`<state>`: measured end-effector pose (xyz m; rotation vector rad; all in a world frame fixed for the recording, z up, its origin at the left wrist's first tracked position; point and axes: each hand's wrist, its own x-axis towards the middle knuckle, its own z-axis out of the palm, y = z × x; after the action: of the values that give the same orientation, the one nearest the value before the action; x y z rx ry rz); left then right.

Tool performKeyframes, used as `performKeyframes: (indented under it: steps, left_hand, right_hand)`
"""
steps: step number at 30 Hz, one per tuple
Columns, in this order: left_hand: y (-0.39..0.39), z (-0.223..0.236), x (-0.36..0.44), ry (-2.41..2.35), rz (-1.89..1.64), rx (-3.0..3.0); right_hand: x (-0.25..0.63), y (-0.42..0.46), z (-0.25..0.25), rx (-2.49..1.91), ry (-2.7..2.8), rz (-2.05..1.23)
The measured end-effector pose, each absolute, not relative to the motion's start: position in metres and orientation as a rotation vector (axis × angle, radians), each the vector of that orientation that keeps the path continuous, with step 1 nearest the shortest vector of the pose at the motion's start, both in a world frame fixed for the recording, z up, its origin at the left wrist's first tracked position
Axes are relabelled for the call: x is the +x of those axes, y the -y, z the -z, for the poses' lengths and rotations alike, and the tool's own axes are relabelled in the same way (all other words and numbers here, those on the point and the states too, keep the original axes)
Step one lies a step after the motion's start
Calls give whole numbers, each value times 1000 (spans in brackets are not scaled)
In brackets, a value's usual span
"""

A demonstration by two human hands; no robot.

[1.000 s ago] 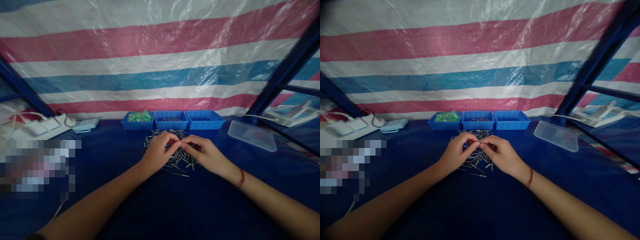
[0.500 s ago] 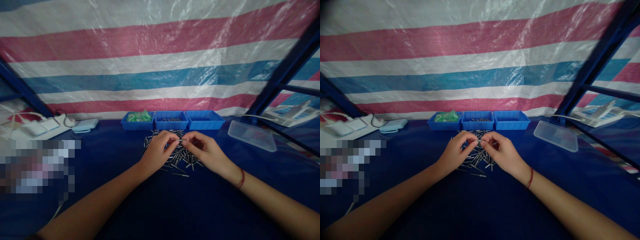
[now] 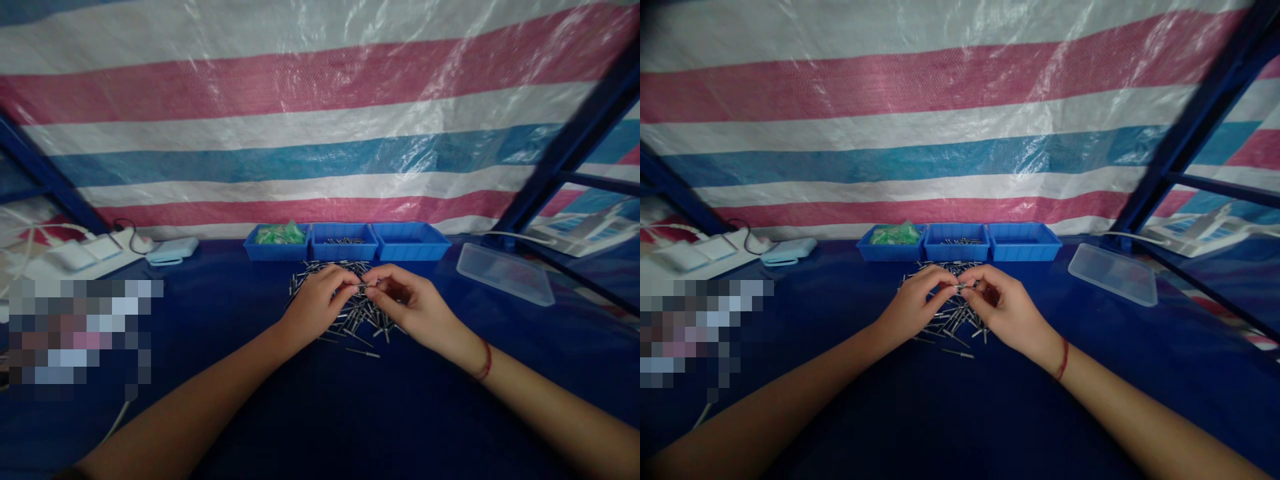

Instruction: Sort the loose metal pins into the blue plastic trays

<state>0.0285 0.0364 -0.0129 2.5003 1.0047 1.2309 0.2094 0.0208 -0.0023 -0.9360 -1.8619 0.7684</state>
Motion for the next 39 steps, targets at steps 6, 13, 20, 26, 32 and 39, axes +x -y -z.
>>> performKeyframes:
  steps: [6, 13, 20, 26, 32, 39]
  left_hand:
    - [-35, 12, 27, -950, -1131, 2560]
    - [-33, 10, 24, -1126, -1249, 2467]
    - [-43, 9, 9, -1194, -1214, 2520]
    - [-43, 10, 8, -1173, -1062, 2671]
    - [-35, 10, 16, -1053, -890, 2826]
    - [3, 0, 40, -873, -747, 2957]
  right_hand:
    - [211, -21, 2, -979, 1998, -574]
    - [212, -43, -6, -1047, 1902, -418]
    - [198, -113, -32, -1181, 1908, 4]
    - [204, -119, -25, -1269, 1997, 36]
    - [238, -82, 3, -1293, 2070, -90]
    - [253, -72, 19, -1280, 2041, -166]
